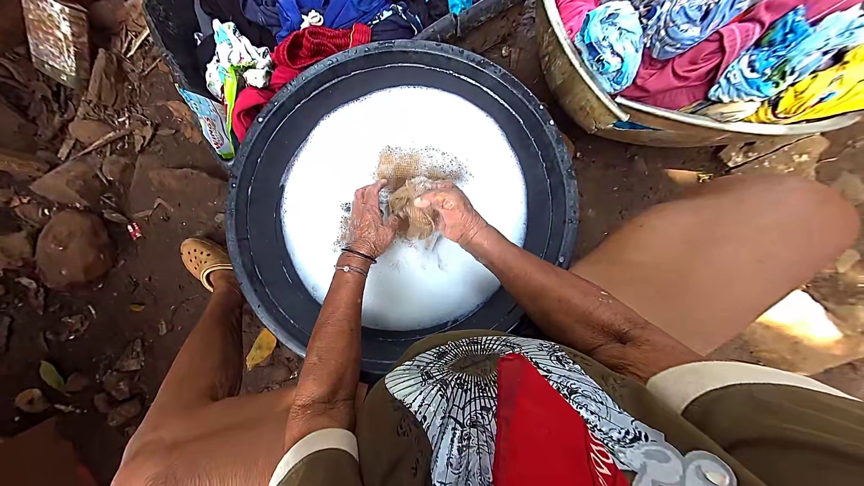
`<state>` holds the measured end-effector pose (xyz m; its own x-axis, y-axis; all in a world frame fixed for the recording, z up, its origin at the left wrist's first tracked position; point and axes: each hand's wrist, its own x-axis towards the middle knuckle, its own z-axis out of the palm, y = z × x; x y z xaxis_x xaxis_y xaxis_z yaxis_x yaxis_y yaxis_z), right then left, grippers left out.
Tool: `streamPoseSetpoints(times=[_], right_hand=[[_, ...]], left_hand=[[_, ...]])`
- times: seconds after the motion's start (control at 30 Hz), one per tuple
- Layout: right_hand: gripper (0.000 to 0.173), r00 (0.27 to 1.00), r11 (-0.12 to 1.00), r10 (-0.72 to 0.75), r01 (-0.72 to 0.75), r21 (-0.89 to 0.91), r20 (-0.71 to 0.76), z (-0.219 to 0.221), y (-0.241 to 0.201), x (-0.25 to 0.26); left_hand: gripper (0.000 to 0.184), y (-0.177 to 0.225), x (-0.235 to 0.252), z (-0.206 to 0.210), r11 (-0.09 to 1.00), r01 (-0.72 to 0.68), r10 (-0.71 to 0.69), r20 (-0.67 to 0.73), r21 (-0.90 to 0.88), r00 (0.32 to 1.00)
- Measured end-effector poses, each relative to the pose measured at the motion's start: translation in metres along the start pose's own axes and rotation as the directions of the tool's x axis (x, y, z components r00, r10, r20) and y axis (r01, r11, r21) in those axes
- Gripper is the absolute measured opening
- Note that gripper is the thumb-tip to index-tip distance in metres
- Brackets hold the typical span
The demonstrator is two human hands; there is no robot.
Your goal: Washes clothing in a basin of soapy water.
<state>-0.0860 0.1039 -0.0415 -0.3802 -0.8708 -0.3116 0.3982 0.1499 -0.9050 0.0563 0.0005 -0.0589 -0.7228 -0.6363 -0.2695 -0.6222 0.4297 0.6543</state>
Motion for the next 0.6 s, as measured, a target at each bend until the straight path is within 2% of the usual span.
streamPoseSetpoints(times=[0.07,0.1,0.13,0.2,0.23,0.27,0.3,0.33,0.4,0.47,0.53,0.6], right_hand=[[0.017,0.997,0.995,0.045,-0.051,-0.086,-0.07,-0.009,0.005,0.006],[0.024,0.993,0.982,0.088,-0.099,-0.163,-0.077,-0.014,0.008,0.008],[0.032,0.989,0.964,0.131,-0.143,-0.224,-0.069,-0.019,0.012,0.01],[0.043,0.975,0.941,0.213,-0.221,-0.257,-0.058,-0.025,0.02,0.009],[0.042,0.967,0.934,0.244,-0.255,-0.251,-0.077,-0.024,0.021,0.009],[0.033,0.958,0.93,0.259,-0.281,-0.237,-0.12,-0.019,0.02,0.009],[0.02,0.957,0.935,0.25,-0.278,-0.22,-0.147,-0.013,0.017,0.009],[0.013,0.97,0.956,0.21,-0.23,-0.181,-0.122,-0.007,0.011,0.007],[0.014,0.997,0.99,0.083,-0.083,-0.115,0.001,0.001,0.001,0.001],[0.016,0.999,0.992,0.025,-0.019,-0.121,0.048,-0.003,0.002,0.001],[0.02,0.991,0.978,0.097,-0.078,-0.193,0.093,-0.014,0.002,0.002],[0.008,0.991,0.969,0.098,-0.075,-0.235,0.089,-0.01,0.003,-0.001]], left_hand=[[0.046,-0.012,-0.004,0.008,0.956,0.058,-0.133,0.247,0.288,0.96],[0.039,-0.015,-0.006,0.011,0.921,0.07,-0.205,0.325,0.382,0.923],[0.035,-0.019,-0.007,0.013,0.91,0.081,-0.233,0.34,0.407,0.911],[0.043,-0.028,-0.012,0.018,0.96,0.099,-0.163,0.233,0.262,0.959],[0.063,-0.028,-0.012,0.019,0.983,0.099,-0.123,0.159,0.156,0.98],[0.08,-0.024,-0.01,0.017,0.995,0.083,-0.088,0.104,0.051,0.991],[0.087,-0.018,-0.008,0.014,0.998,0.044,-0.04,0.068,-0.045,0.997],[0.078,-0.011,-0.007,0.011,0.993,-0.013,0.018,0.046,-0.115,0.999],[0.029,0.004,-0.008,0.012,0.98,-0.107,0.104,-0.027,-0.166,0.994],[0.024,0.02,-0.009,0.01,0.969,-0.101,0.082,-0.092,-0.226,0.992],[0.023,0.039,-0.008,0.0,0.945,-0.125,0.067,-0.195,-0.303,0.979],[0.024,0.047,-0.009,-0.005,0.917,-0.193,0.112,-0.24,-0.35,0.964]])
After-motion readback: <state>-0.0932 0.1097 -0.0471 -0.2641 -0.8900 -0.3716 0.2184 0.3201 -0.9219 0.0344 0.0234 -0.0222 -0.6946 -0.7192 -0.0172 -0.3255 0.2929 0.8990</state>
